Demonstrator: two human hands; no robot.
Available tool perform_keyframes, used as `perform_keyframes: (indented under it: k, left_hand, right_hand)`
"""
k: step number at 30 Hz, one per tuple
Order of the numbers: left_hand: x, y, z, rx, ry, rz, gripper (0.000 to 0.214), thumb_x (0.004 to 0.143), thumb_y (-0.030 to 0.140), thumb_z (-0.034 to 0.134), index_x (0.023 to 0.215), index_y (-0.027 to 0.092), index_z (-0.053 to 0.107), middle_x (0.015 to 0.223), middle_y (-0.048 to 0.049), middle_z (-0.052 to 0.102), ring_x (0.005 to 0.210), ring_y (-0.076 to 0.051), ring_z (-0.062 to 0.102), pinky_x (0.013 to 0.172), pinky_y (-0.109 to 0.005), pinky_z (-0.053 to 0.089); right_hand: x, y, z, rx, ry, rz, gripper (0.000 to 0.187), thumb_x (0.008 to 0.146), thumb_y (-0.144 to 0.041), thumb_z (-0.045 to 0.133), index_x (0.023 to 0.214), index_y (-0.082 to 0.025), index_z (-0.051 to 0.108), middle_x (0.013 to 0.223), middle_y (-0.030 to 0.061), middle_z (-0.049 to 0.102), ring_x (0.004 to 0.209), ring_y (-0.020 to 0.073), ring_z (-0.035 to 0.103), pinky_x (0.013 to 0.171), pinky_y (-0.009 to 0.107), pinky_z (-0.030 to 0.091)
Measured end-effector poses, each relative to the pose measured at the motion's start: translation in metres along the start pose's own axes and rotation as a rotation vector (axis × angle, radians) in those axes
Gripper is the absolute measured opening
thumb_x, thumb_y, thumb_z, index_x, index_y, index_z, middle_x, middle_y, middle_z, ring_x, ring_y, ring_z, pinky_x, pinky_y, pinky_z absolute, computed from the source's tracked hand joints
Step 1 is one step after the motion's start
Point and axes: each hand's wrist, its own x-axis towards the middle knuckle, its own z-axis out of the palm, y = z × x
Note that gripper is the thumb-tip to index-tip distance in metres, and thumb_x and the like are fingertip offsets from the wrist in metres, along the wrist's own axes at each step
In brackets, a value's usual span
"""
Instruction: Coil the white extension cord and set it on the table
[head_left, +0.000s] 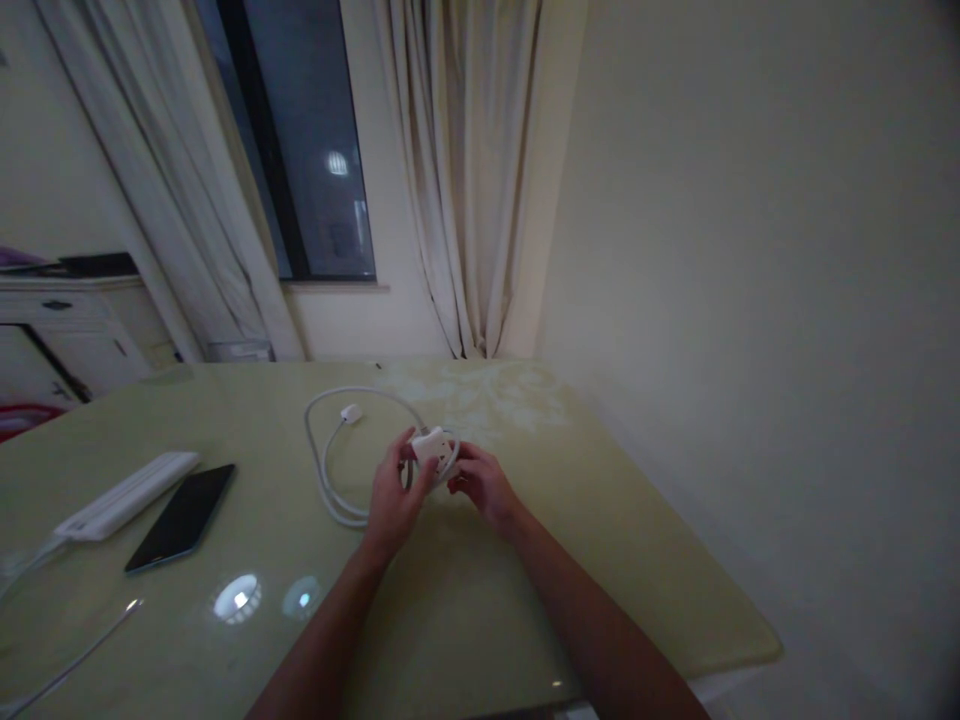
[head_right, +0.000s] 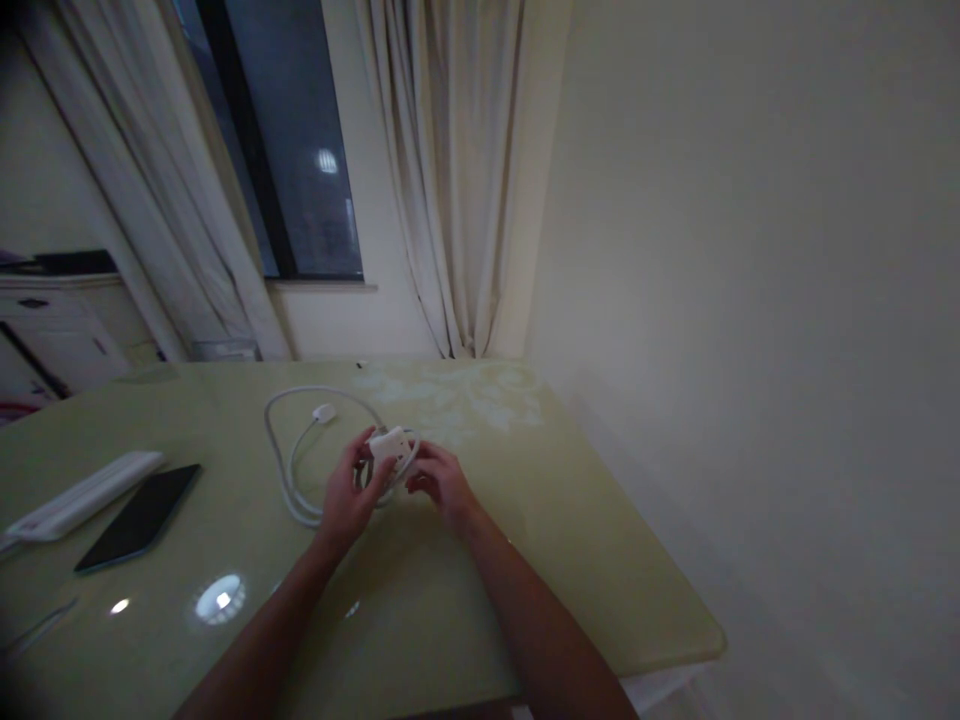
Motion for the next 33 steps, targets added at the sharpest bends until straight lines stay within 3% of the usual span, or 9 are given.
perform_keyframes:
  k: [3, 7, 11, 14, 17, 21, 26, 30, 33]
  left_hand:
    - [0.006, -0.004, 0.001, -0.184, 0.017, -0.111, 0.054, 0.082, 0.049, 0.076, 0.125, 0.018, 0.063, 0.106, -0.0086, 0.072, 0.095, -0.022, 0.067, 0.089, -0.036, 0.052]
    - [0.016, -0.006, -0.003, -0.667, 0.169, -0.3, 0.056, 0.071, 0.046, 0.086, 0.116, 0.021, 0.065, 0.109, -0.0049, 0.073, 0.095, -0.017, 0.068, 0.082, -0.026, 0.055]
    - [0.025, -0.01, -0.019, -1.013, 0.292, -0.536, 0.034, 0.083, 0.045, 0.078, 0.106, 0.022, 0.068, 0.097, -0.0012, 0.073, 0.081, -0.012, 0.07, 0.072, -0.022, 0.057]
    - [0.029, -0.01, -0.03, -1.088, 0.33, -0.668, 0.026, 0.092, 0.044, 0.068, 0.105, 0.021, 0.067, 0.089, -0.0007, 0.072, 0.071, -0.012, 0.07, 0.067, -0.025, 0.06]
    - [0.031, -0.005, -0.034, -1.119, 0.306, -0.75, 0.02, 0.095, 0.034, 0.065, 0.107, 0.018, 0.067, 0.087, -0.0024, 0.072, 0.066, -0.012, 0.07, 0.06, -0.023, 0.06]
    - [0.031, -0.001, -0.039, -1.219, 0.259, -0.692, 0.022, 0.094, 0.023, 0.063, 0.116, 0.017, 0.068, 0.098, -0.006, 0.074, 0.072, -0.011, 0.07, 0.062, -0.019, 0.06]
    - [0.036, -0.014, -0.051, -1.263, 0.286, -0.586, 0.037, 0.09, 0.023, 0.067, 0.127, 0.027, 0.066, 0.119, -0.0081, 0.072, 0.087, -0.012, 0.072, 0.073, -0.02, 0.06]
    - [0.038, -0.031, -0.045, -1.087, 0.268, -0.514, 0.056, 0.077, 0.02, 0.079, 0.129, 0.034, 0.063, 0.121, -0.0035, 0.07, 0.093, -0.012, 0.071, 0.079, -0.019, 0.059]
    - [0.034, -0.042, -0.033, -0.781, 0.176, -0.491, 0.071, 0.072, 0.023, 0.083, 0.138, 0.032, 0.058, 0.122, -0.0058, 0.07, 0.097, -0.014, 0.071, 0.086, -0.024, 0.057]
  right_hand:
    - [-0.001, -0.004, 0.002, 0.046, 0.117, 0.009, 0.037, 0.075, -0.043, 0.077, 0.104, -0.02, 0.077, 0.095, 0.0042, 0.069, 0.069, 0.0109, 0.057, 0.064, 0.024, 0.046]
    - [0.0, -0.004, 0.0, 0.019, 0.251, 0.015, 0.026, 0.068, -0.031, 0.082, 0.09, -0.017, 0.078, 0.073, -0.0009, 0.063, 0.06, 0.007, 0.048, 0.058, 0.02, 0.039]
    - [0.008, 0.001, -0.01, 0.251, 0.459, 0.054, 0.012, 0.068, -0.026, 0.073, 0.075, -0.017, 0.07, 0.072, 0.0009, 0.066, 0.06, 0.0096, 0.055, 0.055, 0.02, 0.043]
    - [0.015, -0.001, -0.023, 0.38, 0.66, 0.064, 0.012, 0.075, -0.026, 0.065, 0.069, -0.019, 0.058, 0.067, 0.0017, 0.066, 0.055, 0.0114, 0.058, 0.051, 0.022, 0.045]
    - [0.018, -0.01, -0.041, 0.399, 0.737, 0.027, 0.016, 0.08, -0.026, 0.06, 0.07, -0.02, 0.05, 0.057, -0.0033, 0.058, 0.045, 0.0082, 0.05, 0.046, 0.019, 0.04]
    - [0.016, -0.023, -0.062, 0.398, 0.814, -0.05, 0.015, 0.085, -0.025, 0.058, 0.074, -0.02, 0.05, 0.05, -0.0098, 0.044, 0.036, 0.0047, 0.034, 0.039, 0.017, 0.027]
    - [0.016, -0.03, -0.079, 0.363, 0.928, -0.11, 0.013, 0.09, -0.027, 0.051, 0.081, -0.019, 0.056, 0.047, -0.0121, 0.037, 0.033, 0.0042, 0.028, 0.036, 0.018, 0.022]
    - [0.018, -0.029, -0.087, 0.32, 0.993, -0.111, 0.01, 0.088, -0.023, 0.051, 0.083, -0.018, 0.058, 0.047, -0.0123, 0.039, 0.033, 0.0036, 0.028, 0.036, 0.018, 0.021]
    - [0.019, -0.028, -0.088, 0.295, 1.0, -0.099, 0.005, 0.083, -0.023, 0.057, 0.083, -0.018, 0.058, 0.048, -0.0124, 0.042, 0.033, 0.0038, 0.03, 0.036, 0.018, 0.022]
